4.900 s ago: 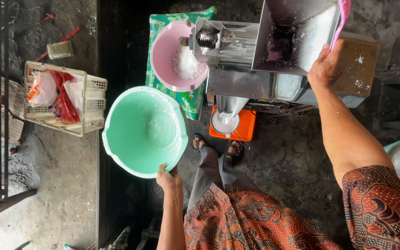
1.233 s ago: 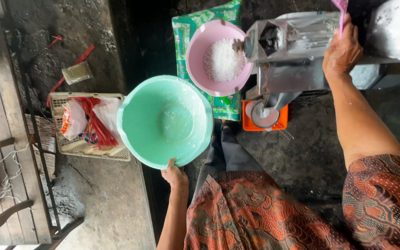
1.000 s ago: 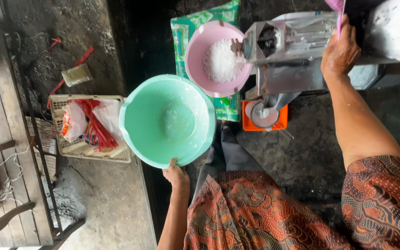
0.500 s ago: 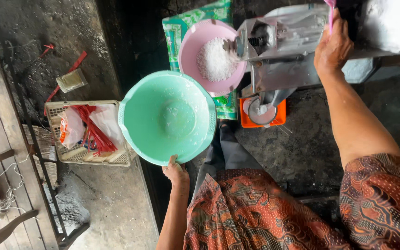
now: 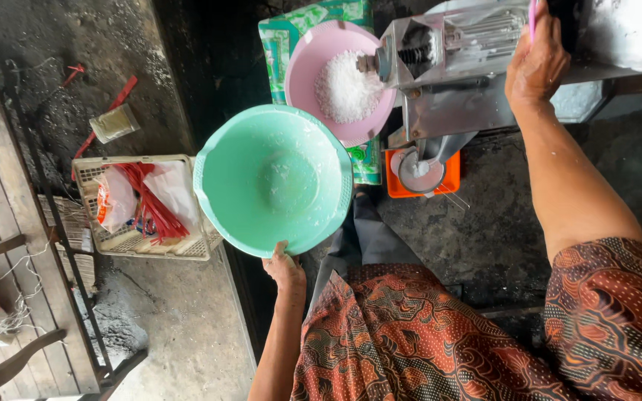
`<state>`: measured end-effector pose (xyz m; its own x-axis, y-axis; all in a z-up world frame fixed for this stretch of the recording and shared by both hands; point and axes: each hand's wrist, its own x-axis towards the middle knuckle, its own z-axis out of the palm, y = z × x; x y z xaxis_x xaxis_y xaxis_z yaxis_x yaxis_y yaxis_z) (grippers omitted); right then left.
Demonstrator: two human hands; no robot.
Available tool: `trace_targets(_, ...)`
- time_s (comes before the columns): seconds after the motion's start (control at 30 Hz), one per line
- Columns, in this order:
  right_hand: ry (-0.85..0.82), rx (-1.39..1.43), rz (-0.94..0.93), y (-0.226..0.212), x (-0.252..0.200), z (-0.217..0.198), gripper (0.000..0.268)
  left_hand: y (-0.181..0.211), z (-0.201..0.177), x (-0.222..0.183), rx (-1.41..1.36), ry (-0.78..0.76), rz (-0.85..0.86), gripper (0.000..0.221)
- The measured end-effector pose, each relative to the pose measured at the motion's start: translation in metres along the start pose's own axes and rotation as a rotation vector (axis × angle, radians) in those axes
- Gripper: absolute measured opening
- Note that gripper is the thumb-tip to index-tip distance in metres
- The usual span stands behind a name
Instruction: The person scoops coconut meat from a bowl into a grinding machine, uses a pink spoon to press the meat into the grinder, and pours water into the machine to wash through the processed contents.
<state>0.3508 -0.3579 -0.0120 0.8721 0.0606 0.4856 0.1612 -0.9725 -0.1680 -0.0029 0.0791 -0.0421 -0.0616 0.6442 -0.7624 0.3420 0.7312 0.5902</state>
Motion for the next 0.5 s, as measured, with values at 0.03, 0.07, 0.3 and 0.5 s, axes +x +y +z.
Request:
trace_targets(0.03, -0.007, -0.047, 0.018, 0.001, -0.003, 0.000, 0.034, -0.003, -0.004, 0.002, 0.003, -0.010, 0.002, 0.061)
trace_targets(0.07, -0.014, -0.087, 0.037, 0.001, -0.002, 0.004, 0.039, -0.003, -0.006, 0.003, 0.005, -0.016, 0.010, 0.061)
trace_targets(0.3, -0.038, 0.030, 0.044, -0.008, 0.013, -0.002, 0.039, 0.001, 0.004, 0.003, -0.045, -0.005, 0.013, 0.059)
trace_targets(0.5, 0.011, -0.104, 0.021, 0.020, -0.003, 0.018, 0.025, 0.005, 0.003, -0.008, -0.024, -0.022, 0.006, 0.061)
